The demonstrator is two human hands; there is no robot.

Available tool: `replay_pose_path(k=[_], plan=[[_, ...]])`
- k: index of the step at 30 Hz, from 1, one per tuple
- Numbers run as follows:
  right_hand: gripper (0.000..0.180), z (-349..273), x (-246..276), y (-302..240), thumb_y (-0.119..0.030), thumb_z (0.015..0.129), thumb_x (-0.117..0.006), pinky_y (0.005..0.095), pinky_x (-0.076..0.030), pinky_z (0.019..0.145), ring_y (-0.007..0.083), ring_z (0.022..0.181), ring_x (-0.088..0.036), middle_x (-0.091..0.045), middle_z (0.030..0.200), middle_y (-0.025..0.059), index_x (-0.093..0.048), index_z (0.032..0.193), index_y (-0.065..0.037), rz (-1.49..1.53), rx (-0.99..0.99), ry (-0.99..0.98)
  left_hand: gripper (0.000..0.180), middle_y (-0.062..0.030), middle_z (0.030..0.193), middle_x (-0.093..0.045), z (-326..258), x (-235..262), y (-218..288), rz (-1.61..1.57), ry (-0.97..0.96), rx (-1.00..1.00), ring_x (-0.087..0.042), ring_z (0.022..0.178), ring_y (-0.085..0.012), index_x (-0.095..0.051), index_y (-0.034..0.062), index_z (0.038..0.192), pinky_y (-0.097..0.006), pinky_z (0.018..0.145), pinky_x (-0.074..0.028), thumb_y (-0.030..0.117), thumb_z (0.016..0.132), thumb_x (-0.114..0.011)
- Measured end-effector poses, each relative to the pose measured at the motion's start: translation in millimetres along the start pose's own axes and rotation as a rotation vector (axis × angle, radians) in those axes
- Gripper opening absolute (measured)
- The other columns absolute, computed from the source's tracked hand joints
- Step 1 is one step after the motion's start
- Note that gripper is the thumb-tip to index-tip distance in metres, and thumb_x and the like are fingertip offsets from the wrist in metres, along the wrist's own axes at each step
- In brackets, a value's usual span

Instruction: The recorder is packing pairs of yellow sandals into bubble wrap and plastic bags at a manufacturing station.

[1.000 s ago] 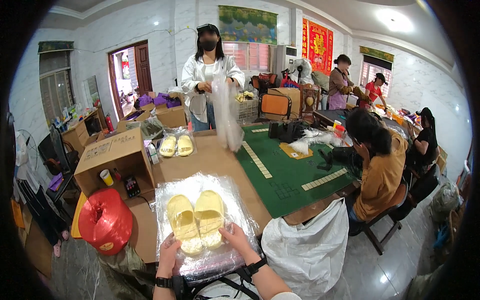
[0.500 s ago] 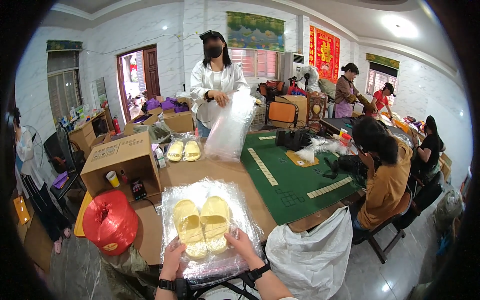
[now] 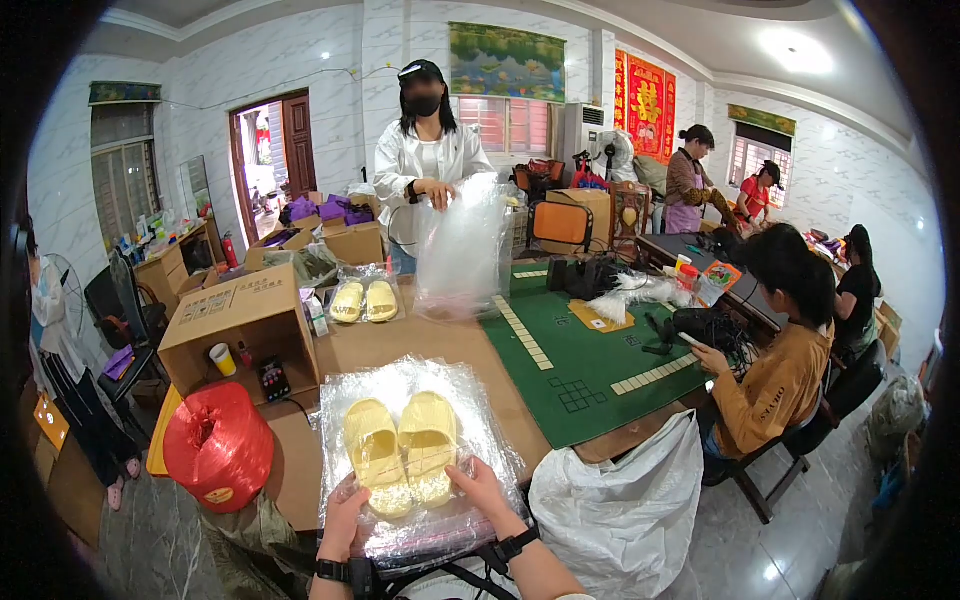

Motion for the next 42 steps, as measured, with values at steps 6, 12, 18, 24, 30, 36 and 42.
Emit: replay_pose_path(k=[6,12,18,24,30,36,42], plan=[[0.040,0.6,1.5,0.7,-0.023,0.089,-0.071,0.0271,-0.049,0.081,0.0123,0.092,-0.061,-0.068,0.105,0.0069,-0.062,0.118,0.003,-0.011,0.004,-0.003,0.052,-0.0116,0.118,-0.066,-3.6,-5.1,6.0,0.043,0.008,0.002,-0.064,0.102,-0.0158,-0.045,-0.0085,0.138,-0.027,0.090,-0.050,0.002,0.089,-0.062],[0.041,-3.6,-2.6,-7.6,-0.024,0.090,-0.071,0.0269,-0.049,0.080,0.0118,0.091,-0.061,-0.068,0.105,0.0061,-0.062,0.119,0.003,0.046,0.013,-0.018,0.052,-0.0107,0.117,-0.067,-4.5,-0.4,4.4,0.067,0.032,0.002,-0.064,0.101,-0.0149,-0.046,-0.0079,0.138,-0.025,0.087,-0.050,0.002,0.089,-0.062],[0.044,0.1,0.6,-0.8,-0.026,0.089,-0.072,0.0276,-0.050,0.079,0.0126,0.090,-0.061,-0.068,0.105,0.0084,-0.061,0.119,0.005,0.018,0.017,-0.006,0.053,-0.0104,0.118,-0.067,-2.9,-1.4,2.1,0.032,0.022,0.002,-0.064,0.101,-0.0143,-0.046,-0.0075,0.138,-0.025,0.087,-0.050,0.002,0.089,-0.063],[0.046,-0.6,-2.3,-1.0,-0.027,0.088,-0.073,0.0281,-0.050,0.080,0.0136,0.092,-0.062,-0.069,0.104,0.0104,-0.060,0.118,0.006,0.036,-0.011,-0.011,0.054,-0.0102,0.117,-0.067,-1.0,5.1,-1.2,0.057,0.029,-0.002,-0.063,0.103,-0.0148,-0.046,-0.0073,0.139,-0.028,0.091,-0.050,0.002,0.088,-0.063],[0.046,-5.6,-3.4,-11.5,-0.025,0.088,-0.072,0.0277,-0.050,0.081,0.0132,0.095,-0.061,-0.067,0.108,0.0090,-0.059,0.121,0.005,0.023,-0.004,-0.020,0.062,-0.0117,0.115,-0.066,-1.4,4.9,-3.9,0.006,0.007,0.008,-0.063,0.100,-0.0154,-0.038,-0.0081,0.143,-0.027,0.089,-0.049,0.001,0.087,-0.064],[0.050,-7.4,-1.7,-14.4,-0.026,0.087,-0.074,0.0290,-0.050,0.083,0.0145,0.097,-0.062,-0.067,0.110,0.0112,-0.057,0.122,0.005,0.036,0.002,-0.016,0.058,-0.0069,0.107,-0.067,1.1,10.4,-11.3,0.040,0.011,0.021,-0.064,0.093,-0.0153,-0.042,-0.0033,0.144,-0.026,0.085,-0.051,0.000,0.088,-0.059],[0.054,2.1,0.2,4.5,-0.033,0.087,-0.073,0.0307,-0.050,0.085,0.0168,0.097,-0.062,-0.068,0.109,0.0126,-0.058,0.123,0.005,-0.040,0.008,-0.032,0.056,-0.0061,0.107,-0.067,-0.3,4.8,-0.5,0.090,0.035,-0.006,-0.063,0.092,-0.0144,-0.045,-0.0046,0.141,-0.025,0.085,-0.050,-0.001,0.087,-0.058]])
Point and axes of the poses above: each hand's wrist, its own z-axis towards the middle knuckle, its own x-axis out of the back of the hand, y = z × x, the point moved 10 cm from there along z, towards the middle knuckle
